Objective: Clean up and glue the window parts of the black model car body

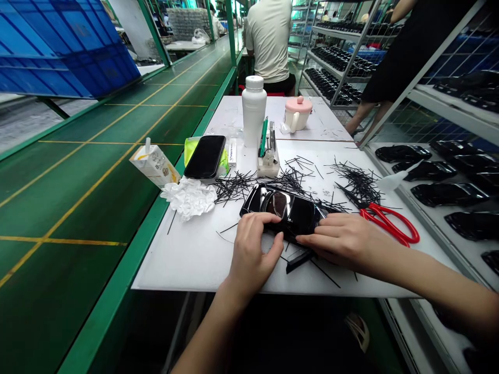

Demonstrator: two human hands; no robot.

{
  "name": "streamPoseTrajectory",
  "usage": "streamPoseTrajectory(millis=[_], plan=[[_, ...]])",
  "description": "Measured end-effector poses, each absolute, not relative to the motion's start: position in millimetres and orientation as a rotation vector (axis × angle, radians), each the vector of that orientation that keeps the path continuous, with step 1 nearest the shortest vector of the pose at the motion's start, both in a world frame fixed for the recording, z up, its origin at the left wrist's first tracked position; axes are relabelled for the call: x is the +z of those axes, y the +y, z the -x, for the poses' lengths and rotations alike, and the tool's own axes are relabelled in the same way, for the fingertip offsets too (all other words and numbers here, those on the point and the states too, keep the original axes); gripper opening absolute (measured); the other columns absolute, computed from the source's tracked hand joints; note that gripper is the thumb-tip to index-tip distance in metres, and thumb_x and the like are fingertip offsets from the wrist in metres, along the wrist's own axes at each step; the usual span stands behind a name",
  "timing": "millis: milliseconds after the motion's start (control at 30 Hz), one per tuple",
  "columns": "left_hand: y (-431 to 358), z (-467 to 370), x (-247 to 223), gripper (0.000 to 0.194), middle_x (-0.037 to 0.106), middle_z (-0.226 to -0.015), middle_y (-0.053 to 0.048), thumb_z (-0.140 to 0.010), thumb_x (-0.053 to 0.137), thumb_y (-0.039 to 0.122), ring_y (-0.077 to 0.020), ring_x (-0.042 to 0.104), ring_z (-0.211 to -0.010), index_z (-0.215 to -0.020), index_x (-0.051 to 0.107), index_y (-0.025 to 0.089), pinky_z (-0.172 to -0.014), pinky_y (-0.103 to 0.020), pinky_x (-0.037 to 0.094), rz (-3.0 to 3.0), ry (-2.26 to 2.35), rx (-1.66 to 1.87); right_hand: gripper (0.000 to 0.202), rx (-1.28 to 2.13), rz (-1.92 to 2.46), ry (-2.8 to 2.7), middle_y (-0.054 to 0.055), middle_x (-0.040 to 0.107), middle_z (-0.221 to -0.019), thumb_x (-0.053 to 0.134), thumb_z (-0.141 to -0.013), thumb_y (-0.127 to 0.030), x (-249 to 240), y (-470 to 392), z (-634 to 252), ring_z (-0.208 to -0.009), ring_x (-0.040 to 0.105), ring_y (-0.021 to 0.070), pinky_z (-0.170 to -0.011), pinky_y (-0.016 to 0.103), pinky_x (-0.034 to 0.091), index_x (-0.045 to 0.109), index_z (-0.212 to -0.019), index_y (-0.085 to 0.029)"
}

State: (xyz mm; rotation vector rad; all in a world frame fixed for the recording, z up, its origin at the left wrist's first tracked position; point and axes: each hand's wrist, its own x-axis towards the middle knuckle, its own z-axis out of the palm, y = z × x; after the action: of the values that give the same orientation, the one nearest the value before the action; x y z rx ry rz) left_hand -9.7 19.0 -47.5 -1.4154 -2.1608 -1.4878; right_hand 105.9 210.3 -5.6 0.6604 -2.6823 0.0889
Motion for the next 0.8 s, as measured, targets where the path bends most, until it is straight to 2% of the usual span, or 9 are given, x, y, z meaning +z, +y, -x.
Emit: streamPoseTrajectory(millis=[133,267,400,633,800], plan=[[18.6,9.9,-47.8,0.025,0.066,-0.099,-0.004,-0.085,0.062,0.007,-0.0215,0.058,-0.095,-0.105,0.055,0.022,-0.084,-0.037,0.049,1.417,-2.159,-1.519,0.026,0.060,-0.686,-2.745,-0.001,0.060,-0.055,0.048,-0.097,-0.015,1.1,210.4,-102.9,-0.047,0.054,0.0142,-0.048,0.029,0.038,0.074,-0.095,-0.019],[18.1,9.3,-47.6,0.025,0.066,-0.098,-0.004,-0.086,0.062,0.007,-0.0215,0.058,-0.095,-0.104,0.055,0.022,-0.084,-0.037,0.049,1.412,-2.151,-1.549,0.023,0.035,-0.686,-2.818,-0.001,0.064,-0.057,0.051,-0.095,-0.014,3.3,212.9,-104.1,-0.047,0.058,0.0149,-0.048,0.029,0.038,0.073,-0.097,-0.020],[17.3,8.7,-48.0,0.024,0.066,-0.098,-0.004,-0.086,0.062,0.007,-0.0207,0.058,-0.095,-0.104,0.056,0.021,-0.085,-0.036,0.049,1.398,-2.139,-1.582,0.024,-0.005,-0.678,-2.932,0.000,0.067,-0.060,0.053,-0.093,-0.016,4.0,216.5,-103.9,-0.046,0.058,0.0149,-0.045,0.028,0.032,0.073,-0.104,-0.023],[15.3,9.0,-47.8,0.021,0.066,-0.096,-0.003,-0.086,0.061,0.006,-0.0184,0.059,-0.094,-0.102,0.057,0.020,-0.084,-0.032,0.049,1.350,-2.144,-1.646,0.026,-0.243,-0.514,-3.175,-0.002,0.064,-0.048,0.063,-0.083,-0.017,12.3,208.4,-95.0,-0.039,0.056,0.0150,-0.045,0.027,0.015,0.076,-0.103,-0.030],[14.2,8.5,-46.9,0.020,0.066,-0.094,-0.002,-0.086,0.061,0.006,-0.0166,0.060,-0.092,-0.100,0.057,0.019,-0.083,-0.029,0.049,1.316,-2.153,-1.695,0.027,-0.247,-0.548,-3.245,-0.003,0.068,-0.053,0.064,-0.084,-0.018,15.5,207.3,-88.7,-0.040,0.059,0.0164,-0.043,0.028,0.015,0.076,-0.103,-0.032]])
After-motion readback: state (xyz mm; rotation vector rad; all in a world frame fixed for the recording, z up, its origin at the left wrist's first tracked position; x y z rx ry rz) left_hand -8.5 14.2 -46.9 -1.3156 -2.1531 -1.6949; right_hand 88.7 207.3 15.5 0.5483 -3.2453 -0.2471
